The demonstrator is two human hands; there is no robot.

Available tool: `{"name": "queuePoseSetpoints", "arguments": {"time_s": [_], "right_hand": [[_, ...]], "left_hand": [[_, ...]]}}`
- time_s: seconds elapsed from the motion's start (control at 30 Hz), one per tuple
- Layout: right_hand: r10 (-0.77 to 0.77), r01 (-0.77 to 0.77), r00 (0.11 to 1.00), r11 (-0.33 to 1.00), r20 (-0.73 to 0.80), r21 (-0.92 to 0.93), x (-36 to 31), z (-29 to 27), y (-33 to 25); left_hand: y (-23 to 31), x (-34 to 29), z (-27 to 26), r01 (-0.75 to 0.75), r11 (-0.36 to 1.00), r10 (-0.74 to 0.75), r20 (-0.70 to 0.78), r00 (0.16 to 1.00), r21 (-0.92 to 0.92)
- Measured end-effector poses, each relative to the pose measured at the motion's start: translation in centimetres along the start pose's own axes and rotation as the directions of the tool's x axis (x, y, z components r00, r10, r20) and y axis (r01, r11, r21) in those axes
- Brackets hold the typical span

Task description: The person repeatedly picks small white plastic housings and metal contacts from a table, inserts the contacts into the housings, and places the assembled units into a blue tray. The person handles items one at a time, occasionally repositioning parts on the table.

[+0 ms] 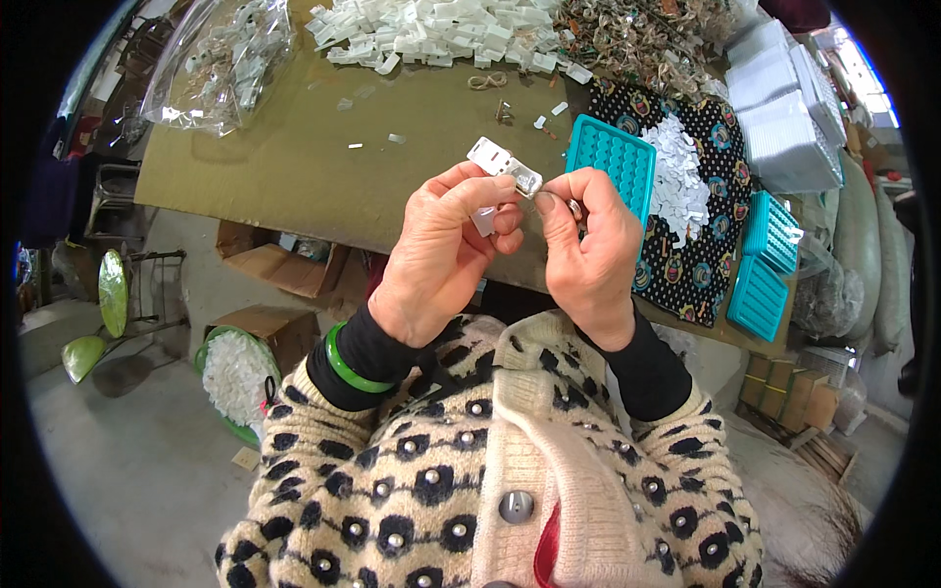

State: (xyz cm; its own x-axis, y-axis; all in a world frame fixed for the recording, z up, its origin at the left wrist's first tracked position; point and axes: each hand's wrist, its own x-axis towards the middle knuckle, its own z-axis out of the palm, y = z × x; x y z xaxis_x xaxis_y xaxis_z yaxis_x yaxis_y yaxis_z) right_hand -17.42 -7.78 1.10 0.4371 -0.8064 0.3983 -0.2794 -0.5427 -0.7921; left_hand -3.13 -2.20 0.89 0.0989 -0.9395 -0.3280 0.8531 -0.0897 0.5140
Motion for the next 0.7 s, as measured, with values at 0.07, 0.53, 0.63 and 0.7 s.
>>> {"name": "queuePoseSetpoints", "arguments": {"time_s": [0.07,0.53,0.63,0.7], "right_hand": [[0.241,-0.273,0.960,0.916,0.139,0.295,0.1,-0.2,0.0],[0.400,-0.593,0.804,0.595,0.440,0.542,-0.8,-2.4,-0.3],[0.268,-0.283,0.958,0.942,0.100,0.181,-0.5,-4.9,1.3],[0.067,-0.067,0.998,0.989,-0.006,-0.133,-0.7,-6.4,2.4]], "left_hand": [[0.0,0.1,0.0,0.016,0.999,-0.016,-0.005,1.000,-0.032],[-0.5,-0.9,0.6,-0.340,0.904,0.318,0.123,0.940,0.259],[-0.3,-1.1,-0.2,-0.249,0.943,0.231,0.104,0.967,0.222],[-0.5,-1.3,-0.7,-0.148,0.963,0.134,0.074,0.988,0.225]]}}
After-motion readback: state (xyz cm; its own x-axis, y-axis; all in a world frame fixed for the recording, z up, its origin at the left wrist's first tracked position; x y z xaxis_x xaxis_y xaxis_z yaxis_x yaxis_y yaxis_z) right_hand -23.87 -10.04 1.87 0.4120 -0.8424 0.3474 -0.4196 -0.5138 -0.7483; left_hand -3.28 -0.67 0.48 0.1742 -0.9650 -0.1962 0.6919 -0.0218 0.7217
